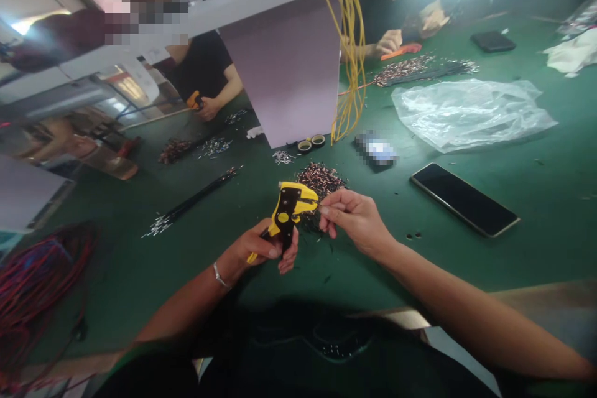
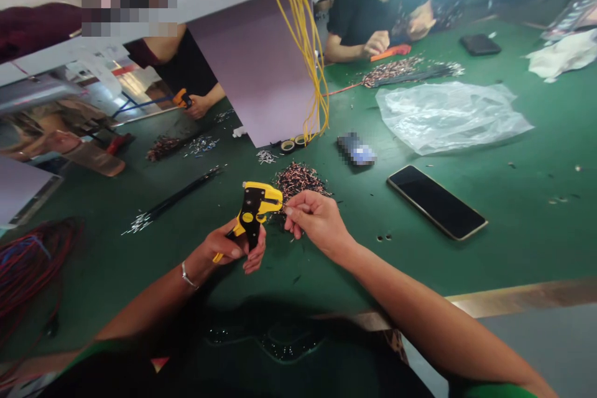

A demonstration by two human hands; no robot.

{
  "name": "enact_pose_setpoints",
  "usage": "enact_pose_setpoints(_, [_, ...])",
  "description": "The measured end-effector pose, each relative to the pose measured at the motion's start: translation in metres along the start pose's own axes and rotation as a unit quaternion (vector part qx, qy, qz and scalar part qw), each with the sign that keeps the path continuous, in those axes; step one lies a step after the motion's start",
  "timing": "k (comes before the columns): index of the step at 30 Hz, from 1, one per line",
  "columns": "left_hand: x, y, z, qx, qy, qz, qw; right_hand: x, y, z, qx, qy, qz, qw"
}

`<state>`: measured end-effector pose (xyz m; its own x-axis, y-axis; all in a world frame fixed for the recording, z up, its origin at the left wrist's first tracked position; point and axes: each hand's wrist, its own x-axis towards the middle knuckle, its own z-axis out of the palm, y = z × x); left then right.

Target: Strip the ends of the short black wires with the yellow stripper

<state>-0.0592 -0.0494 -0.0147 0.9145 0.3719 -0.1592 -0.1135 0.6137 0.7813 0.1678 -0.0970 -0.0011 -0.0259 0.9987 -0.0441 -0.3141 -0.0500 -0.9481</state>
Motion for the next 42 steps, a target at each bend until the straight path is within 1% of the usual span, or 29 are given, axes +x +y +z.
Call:
enact_pose_setpoints(5, [0.0,0.0,0.001,0.002,0.004,0.001,1.0,0.001,-0.001,0.0,0.004,0.001,-0.001,1.0])
enact_pose_setpoints(11, [-0.001,0.0,0.003,0.007,0.021,0.003,1.0,0.004,0.001,-0.002,0.008,-0.003,-0.004,1.0])
enact_pose_setpoints(21, [-0.002,-0.005,0.012,0.033,0.063,0.037,0.997,0.007,0.003,-0.007,0.012,-0.003,-0.008,1.0])
enact_pose_setpoints(26, [-0.003,-0.005,0.017,0.037,0.084,0.031,0.995,0.007,0.0,-0.008,0.019,-0.012,-0.005,1.0])
enact_pose_setpoints(30, [-0.004,-0.006,0.019,0.041,0.087,0.03,0.995,0.007,-0.003,-0.009,0.018,-0.018,-0.002,1.0])
enact_pose_setpoints(35, [-0.002,-0.009,0.018,0.047,0.12,0.06,0.99,0.01,-0.001,-0.011,0.014,-0.028,0.003,1.0])
enact_pose_setpoints(37, [0.0,-0.008,0.018,0.046,0.12,0.064,0.99,0.011,0.0,-0.012,0.016,-0.032,0.004,0.999])
enact_pose_setpoints(42, [0.0,-0.003,0.017,0.033,0.099,0.041,0.994,0.012,0.0,-0.013,0.008,-0.027,0.011,1.0])
